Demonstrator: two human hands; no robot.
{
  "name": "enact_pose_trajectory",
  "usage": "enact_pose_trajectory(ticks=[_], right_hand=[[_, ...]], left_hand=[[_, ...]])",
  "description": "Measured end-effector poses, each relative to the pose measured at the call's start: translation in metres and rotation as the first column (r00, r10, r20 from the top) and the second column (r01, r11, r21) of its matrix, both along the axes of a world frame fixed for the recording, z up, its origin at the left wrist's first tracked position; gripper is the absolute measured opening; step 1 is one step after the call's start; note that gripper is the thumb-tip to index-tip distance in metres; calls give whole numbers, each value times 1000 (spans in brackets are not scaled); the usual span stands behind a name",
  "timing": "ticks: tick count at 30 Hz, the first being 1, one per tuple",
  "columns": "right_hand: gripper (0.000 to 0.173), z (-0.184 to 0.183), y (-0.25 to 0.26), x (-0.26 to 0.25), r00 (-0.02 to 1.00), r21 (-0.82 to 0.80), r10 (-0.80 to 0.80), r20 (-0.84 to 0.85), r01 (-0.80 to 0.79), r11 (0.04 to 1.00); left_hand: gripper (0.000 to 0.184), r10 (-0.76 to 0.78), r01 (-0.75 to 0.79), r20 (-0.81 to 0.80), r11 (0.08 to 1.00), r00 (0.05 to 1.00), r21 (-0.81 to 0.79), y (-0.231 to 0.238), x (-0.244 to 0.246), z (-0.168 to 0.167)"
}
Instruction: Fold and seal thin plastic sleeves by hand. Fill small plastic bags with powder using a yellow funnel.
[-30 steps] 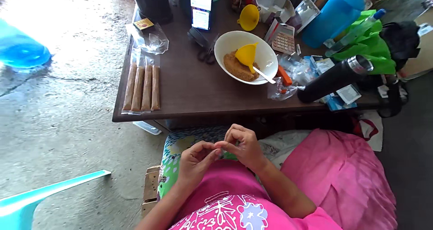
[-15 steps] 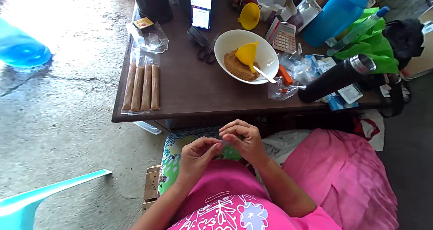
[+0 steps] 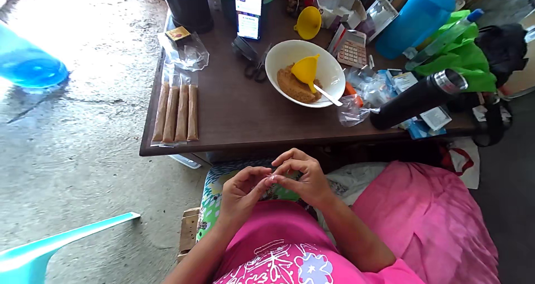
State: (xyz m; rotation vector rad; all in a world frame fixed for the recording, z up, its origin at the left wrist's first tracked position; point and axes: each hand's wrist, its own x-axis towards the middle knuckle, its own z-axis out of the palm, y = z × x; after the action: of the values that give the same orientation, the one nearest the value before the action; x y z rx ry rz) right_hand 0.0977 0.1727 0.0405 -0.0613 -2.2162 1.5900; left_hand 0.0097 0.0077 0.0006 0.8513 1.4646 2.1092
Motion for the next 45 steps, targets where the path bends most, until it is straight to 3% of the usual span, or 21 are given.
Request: enact_pose_trajectory(ticks=[7, 13, 17, 22, 30, 36, 45], right_hand=[[35, 1, 3, 0, 993, 133, -51, -102, 65, 989], [18, 4, 5, 0, 982, 306, -19, -187, 76, 949], [13, 5, 6, -5, 987, 485, -26, -156, 100, 869], [11, 10, 10, -11, 989, 580, -10, -149, 95, 809], [12, 18, 16, -14, 995, 547, 58, -82, -4, 837], [12, 26, 25, -16, 994, 566, 74, -79, -16, 824], [11, 30, 39, -24, 993, 584, 80, -86, -15, 812]], left_hand=[[8, 47, -47, -15, 999, 999, 7, 4, -8, 3], [8, 69, -69, -4, 998, 998, 7, 6, -9, 3], [8, 58, -58, 3, 998, 998, 15, 6, -9, 1], [8, 51, -51, 3, 999, 999, 10, 7, -8, -3], [15, -23, 24, -101, 1000, 995, 14, 12, -17, -5], [8, -55, 56, -207, 998, 977, 1, 23, -28, -3], [19, -132, 128, -405, 991, 905, -37, 38, -50, 5]])
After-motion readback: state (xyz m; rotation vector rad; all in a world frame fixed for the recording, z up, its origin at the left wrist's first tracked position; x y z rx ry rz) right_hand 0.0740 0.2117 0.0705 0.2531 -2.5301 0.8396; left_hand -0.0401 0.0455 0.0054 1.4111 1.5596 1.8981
